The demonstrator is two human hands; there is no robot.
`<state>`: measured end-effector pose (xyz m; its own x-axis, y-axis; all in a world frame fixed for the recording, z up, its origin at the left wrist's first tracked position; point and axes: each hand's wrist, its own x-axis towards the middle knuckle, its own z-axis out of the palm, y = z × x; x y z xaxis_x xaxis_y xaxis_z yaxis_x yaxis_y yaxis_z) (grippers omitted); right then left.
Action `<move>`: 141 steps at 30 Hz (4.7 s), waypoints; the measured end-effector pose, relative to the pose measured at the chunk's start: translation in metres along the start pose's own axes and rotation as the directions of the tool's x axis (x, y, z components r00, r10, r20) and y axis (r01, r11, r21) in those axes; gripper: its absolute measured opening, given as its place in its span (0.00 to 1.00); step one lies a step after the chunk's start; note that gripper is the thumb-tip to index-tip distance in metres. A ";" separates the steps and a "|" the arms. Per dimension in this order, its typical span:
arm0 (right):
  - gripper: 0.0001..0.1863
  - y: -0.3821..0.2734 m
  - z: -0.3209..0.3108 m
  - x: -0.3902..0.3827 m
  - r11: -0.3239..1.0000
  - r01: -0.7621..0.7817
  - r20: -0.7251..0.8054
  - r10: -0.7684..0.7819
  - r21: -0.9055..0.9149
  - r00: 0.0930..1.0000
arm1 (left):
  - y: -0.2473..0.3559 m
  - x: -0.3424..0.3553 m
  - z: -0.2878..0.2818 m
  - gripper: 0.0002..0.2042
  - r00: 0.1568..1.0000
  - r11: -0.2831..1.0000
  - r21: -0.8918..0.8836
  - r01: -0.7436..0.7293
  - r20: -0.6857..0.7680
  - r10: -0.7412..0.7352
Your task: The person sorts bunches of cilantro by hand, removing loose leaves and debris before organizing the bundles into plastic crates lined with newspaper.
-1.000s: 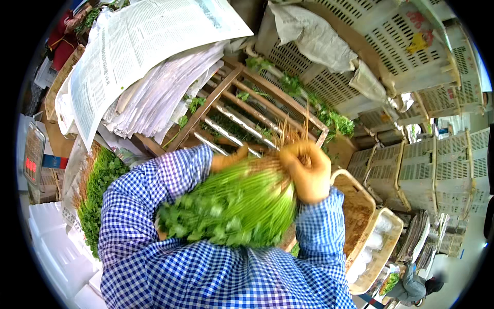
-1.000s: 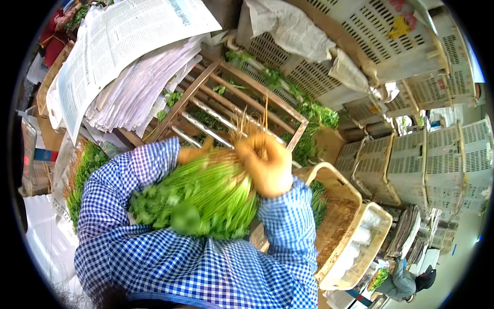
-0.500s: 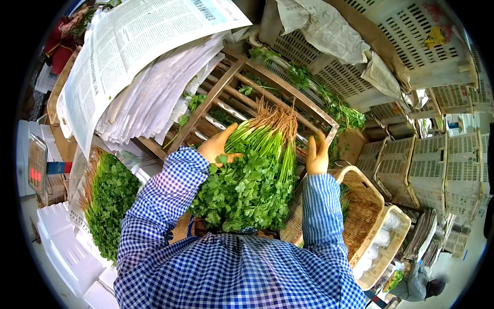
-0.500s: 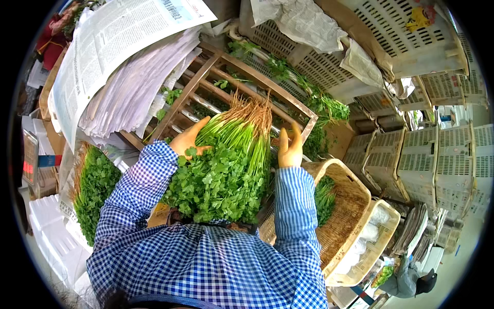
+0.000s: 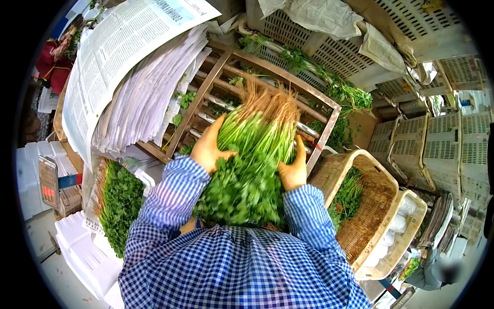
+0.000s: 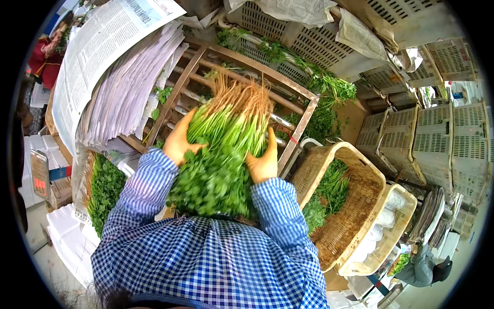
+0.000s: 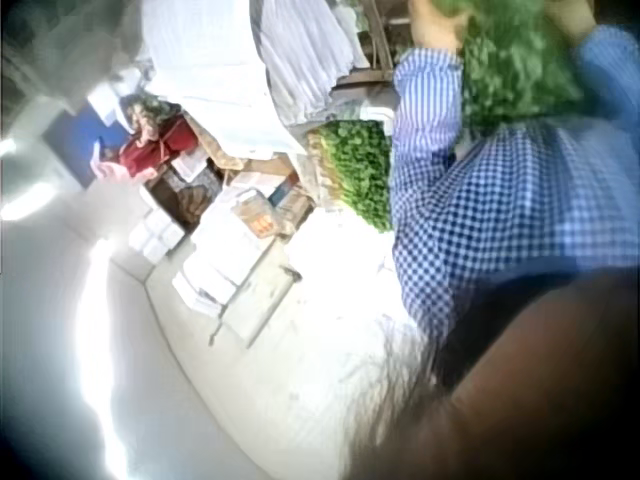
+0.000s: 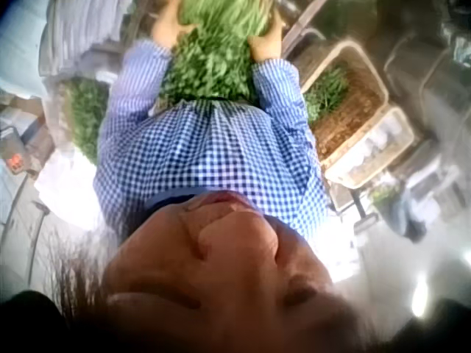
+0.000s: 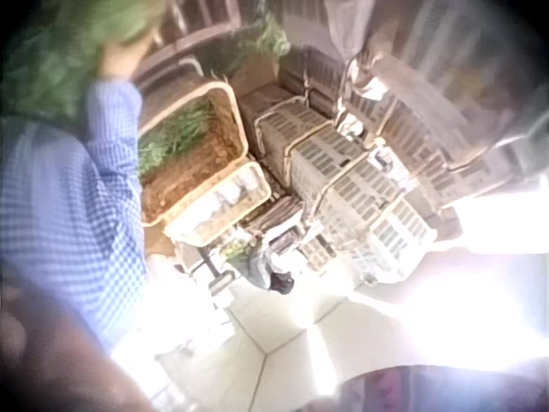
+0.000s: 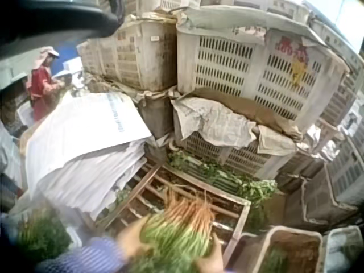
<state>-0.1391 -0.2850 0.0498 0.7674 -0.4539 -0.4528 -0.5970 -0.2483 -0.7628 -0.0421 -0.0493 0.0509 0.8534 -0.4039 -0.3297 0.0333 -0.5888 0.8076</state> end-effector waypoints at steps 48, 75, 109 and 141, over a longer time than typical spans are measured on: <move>0.13 -0.033 -0.013 0.071 0.991 -0.004 0.093 -0.008 0.132 0.996 | -0.057 -0.001 0.041 0.22 0.814 0.811 0.148 -0.565 -0.059 0.578; 0.12 -0.046 -0.024 0.111 0.987 0.009 -0.084 0.004 0.159 0.996 | -0.062 0.002 0.044 0.19 0.796 0.799 0.103 -0.592 -0.077 0.600; 0.14 -0.029 0.049 0.118 0.498 0.726 0.365 -0.639 -0.475 0.677 | -0.010 -0.021 0.027 0.21 0.768 0.736 0.470 -0.487 -0.170 0.617; 0.17 -0.038 0.050 0.115 0.420 0.785 0.488 -0.620 -0.455 0.615 | -0.040 0.035 0.035 0.15 0.898 0.967 0.252 -0.043 -0.415 0.148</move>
<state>-0.0165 -0.2852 0.0041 0.9558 0.2925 -0.0305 0.2452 -0.8500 -0.4663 -0.0315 -0.0642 -0.0105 0.9869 -0.1591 0.0270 -0.1358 -0.7279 0.6722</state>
